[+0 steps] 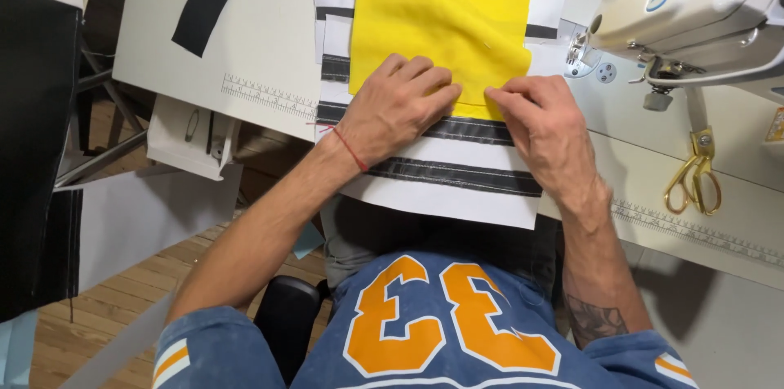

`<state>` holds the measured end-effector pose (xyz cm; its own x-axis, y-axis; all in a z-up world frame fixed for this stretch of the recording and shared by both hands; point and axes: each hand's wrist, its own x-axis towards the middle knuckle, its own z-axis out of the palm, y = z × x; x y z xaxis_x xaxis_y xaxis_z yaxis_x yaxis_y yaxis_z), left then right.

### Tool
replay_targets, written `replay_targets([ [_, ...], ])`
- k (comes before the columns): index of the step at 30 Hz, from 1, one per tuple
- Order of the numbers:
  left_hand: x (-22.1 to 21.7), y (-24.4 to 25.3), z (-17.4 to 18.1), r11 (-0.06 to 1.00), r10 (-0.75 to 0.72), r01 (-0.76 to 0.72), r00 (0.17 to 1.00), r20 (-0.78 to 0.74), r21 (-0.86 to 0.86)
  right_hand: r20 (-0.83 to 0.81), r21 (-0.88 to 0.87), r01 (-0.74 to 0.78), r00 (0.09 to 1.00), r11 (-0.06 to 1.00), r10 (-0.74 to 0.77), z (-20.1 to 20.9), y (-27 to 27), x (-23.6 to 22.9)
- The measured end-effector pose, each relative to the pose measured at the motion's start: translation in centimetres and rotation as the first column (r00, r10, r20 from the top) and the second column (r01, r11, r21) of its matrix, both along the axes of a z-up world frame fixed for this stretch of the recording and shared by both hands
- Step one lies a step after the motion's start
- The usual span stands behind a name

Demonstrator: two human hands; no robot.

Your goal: Aligning, folding, and trimming fabric components in preparation for sewing

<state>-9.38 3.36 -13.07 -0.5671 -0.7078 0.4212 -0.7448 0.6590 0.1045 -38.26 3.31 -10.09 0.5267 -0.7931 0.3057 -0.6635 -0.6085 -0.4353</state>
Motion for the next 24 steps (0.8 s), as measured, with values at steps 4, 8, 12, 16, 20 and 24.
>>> replay_targets([
  [4, 0.2, -1.4, -0.7, 0.997, -0.054, 0.049, 0.994, -0.091, -0.058, 0.050, 0.122, -0.045, 0.998, 0.992, 0.039, 1.9, -0.9, -0.4],
  [8, 0.0, -2.4, -2.1, 0.993, -0.076, 0.066, 0.991, -0.113, -0.094, 0.178, 0.293, -0.022, 0.983, 0.956, -0.032, 1.2, -1.3, -1.7],
  [12, 0.2, -2.0, 0.6, 0.999, -0.014, 0.007, 0.991, -0.130, -0.052, 0.261, 0.316, 0.019, 0.960, 0.948, -0.106, 1.5, -0.9, -1.8],
  [16, 1.0, -1.7, 0.0, 0.999, -0.013, 0.007, 0.986, -0.168, -0.036, 0.359, 0.275, -0.015, 0.929, 0.961, -0.088, 2.0, 0.0, -2.6],
  [20, 4.8, 0.5, 4.0, 0.995, 0.093, -0.082, 0.967, -0.238, 0.057, 0.257, 0.131, 0.085, 0.959, 0.988, -0.117, 2.1, 1.6, -3.6],
  [24, 10.8, 4.5, 6.5, 0.928, 0.366, -0.309, 0.861, -0.354, 0.208, 0.167, 0.061, 0.114, 0.978, 0.992, -0.122, 0.7, 2.5, -5.2],
])
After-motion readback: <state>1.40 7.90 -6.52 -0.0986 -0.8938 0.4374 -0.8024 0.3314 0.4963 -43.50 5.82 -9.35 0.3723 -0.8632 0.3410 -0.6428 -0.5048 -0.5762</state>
